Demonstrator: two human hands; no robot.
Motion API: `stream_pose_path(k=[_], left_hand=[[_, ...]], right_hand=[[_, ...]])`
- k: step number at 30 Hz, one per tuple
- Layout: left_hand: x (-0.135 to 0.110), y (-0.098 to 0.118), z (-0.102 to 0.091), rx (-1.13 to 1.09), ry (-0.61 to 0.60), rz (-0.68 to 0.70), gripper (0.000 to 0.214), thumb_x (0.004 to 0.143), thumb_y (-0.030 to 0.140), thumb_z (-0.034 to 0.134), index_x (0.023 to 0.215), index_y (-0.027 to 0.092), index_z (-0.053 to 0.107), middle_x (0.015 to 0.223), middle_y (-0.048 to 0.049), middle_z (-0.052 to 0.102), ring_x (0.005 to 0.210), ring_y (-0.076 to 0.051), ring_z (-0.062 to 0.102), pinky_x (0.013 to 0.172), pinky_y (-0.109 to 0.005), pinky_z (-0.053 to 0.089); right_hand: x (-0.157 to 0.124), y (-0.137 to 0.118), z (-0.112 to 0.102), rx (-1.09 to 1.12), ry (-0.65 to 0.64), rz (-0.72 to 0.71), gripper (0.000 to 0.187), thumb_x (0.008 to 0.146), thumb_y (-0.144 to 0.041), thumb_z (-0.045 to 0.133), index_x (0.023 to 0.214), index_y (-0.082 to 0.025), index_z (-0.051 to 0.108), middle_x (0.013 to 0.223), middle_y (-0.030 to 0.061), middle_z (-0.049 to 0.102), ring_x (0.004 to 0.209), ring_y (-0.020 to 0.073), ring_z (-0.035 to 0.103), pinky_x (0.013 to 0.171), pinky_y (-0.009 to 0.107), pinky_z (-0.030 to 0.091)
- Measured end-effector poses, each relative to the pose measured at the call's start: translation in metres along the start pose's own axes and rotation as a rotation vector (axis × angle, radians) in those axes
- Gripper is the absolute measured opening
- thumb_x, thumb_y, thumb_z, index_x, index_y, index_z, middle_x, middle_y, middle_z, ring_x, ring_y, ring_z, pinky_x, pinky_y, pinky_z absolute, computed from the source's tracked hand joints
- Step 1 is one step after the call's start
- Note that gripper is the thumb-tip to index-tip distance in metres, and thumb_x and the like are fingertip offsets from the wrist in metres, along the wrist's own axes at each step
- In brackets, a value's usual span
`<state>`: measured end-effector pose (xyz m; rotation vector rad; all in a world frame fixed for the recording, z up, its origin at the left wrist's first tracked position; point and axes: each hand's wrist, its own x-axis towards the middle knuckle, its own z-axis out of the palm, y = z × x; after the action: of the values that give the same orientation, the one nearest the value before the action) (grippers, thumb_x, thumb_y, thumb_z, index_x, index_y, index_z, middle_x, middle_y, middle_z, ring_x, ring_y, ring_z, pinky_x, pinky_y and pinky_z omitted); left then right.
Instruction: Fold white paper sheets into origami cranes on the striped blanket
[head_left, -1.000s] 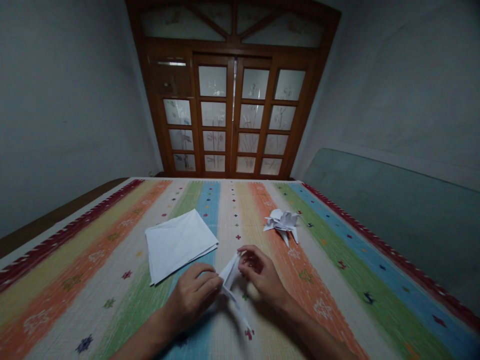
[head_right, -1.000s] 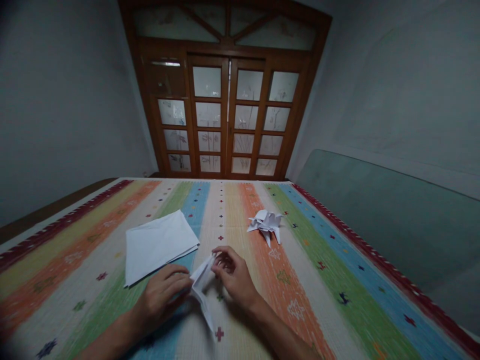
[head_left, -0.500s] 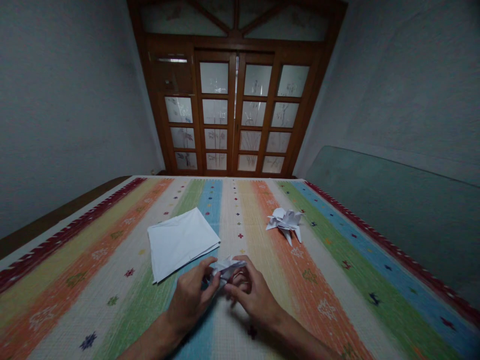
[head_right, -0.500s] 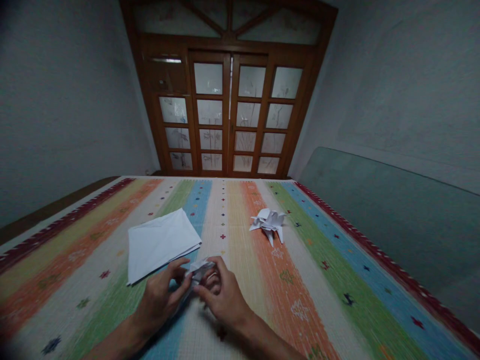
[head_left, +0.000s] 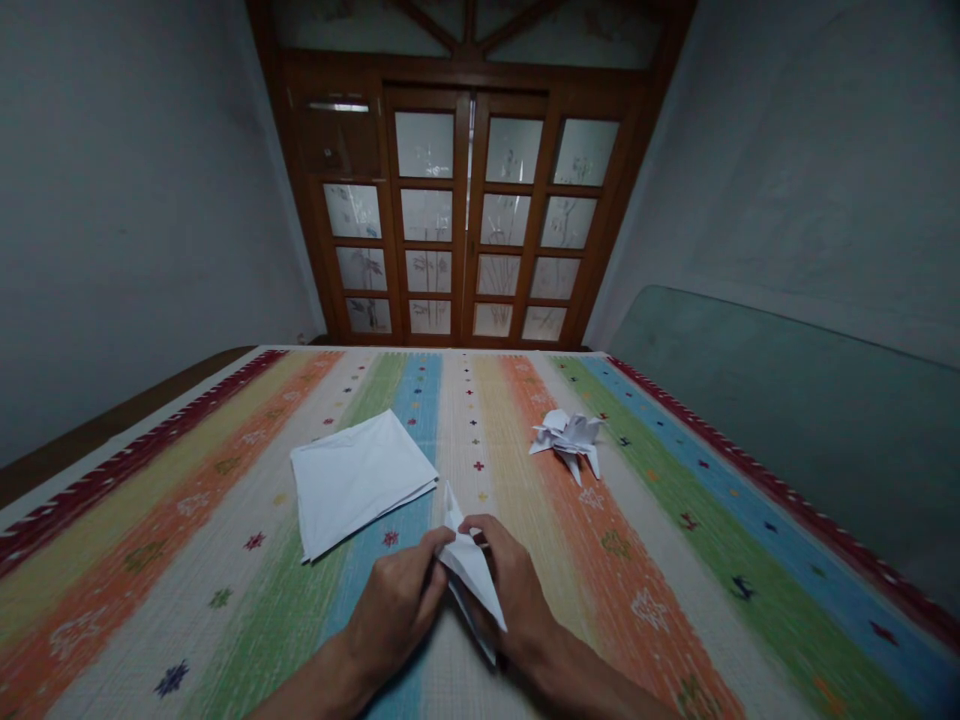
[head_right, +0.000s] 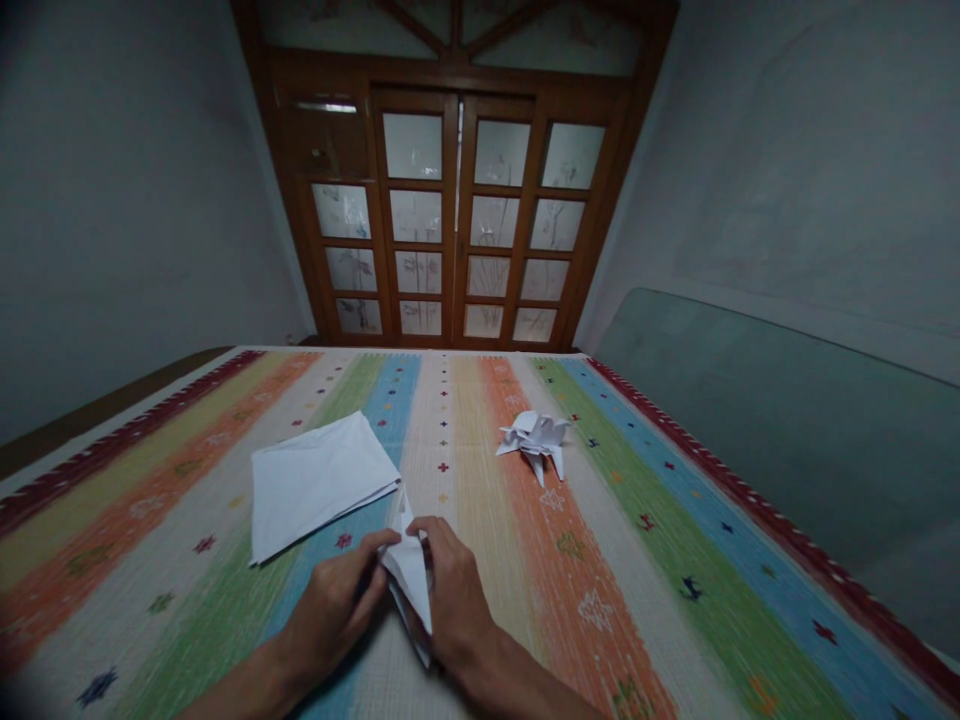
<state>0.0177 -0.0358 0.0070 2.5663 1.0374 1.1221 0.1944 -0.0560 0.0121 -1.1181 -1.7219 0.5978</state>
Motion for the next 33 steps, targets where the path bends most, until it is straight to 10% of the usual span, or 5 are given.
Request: stream_pose_path(k=[10, 23, 33], left_hand=[[0.003, 0.005, 0.002, -0.148, 0.042, -0.155, 0.037, 0.091, 0.014, 0.051, 0.127, 0.021, 0.052, 0.106, -0.0095, 0.071, 0.082, -0.021, 0.071, 0.078, -0.034, 0.058], [0.015, 0.010, 0.008, -0.951, 0.077, -0.586, 0.032, 0.083, 0.026, 0.066, 0.111, 0.023, 0.053, 0.093, -0.0011, 0.062, 0.075, -0.014, 0.066, 0.069, -0.024, 0.054], [0.015, 0.015, -0.001, -1.192, 0.197, -0.688, 0.079, 0.078, 0.029, 0.072, 0.143, 0.032, 0.028, 0.081, 0.0043, 0.055, 0.067, -0.013, 0.060, 0.065, -0.025, 0.050]], right_hand=[[-0.001, -0.006, 0.001, 0.044, 0.009, 0.007, 0.024, 0.088, -0.014, 0.054, 0.109, -0.023, 0.058, 0.094, 0.0048, 0.069, 0.085, 0.0200, 0.067, 0.081, 0.028, 0.052], [0.006, -0.007, 0.001, 0.185, -0.027, 0.069, 0.020, 0.082, -0.013, 0.056, 0.099, -0.022, 0.061, 0.097, 0.0026, 0.068, 0.088, 0.0183, 0.066, 0.083, 0.026, 0.052], [0.006, -0.002, -0.006, 0.212, 0.081, 0.173, 0.014, 0.083, -0.020, 0.057, 0.095, -0.023, 0.064, 0.087, 0.0024, 0.070, 0.077, 0.0194, 0.066, 0.071, 0.026, 0.052]])
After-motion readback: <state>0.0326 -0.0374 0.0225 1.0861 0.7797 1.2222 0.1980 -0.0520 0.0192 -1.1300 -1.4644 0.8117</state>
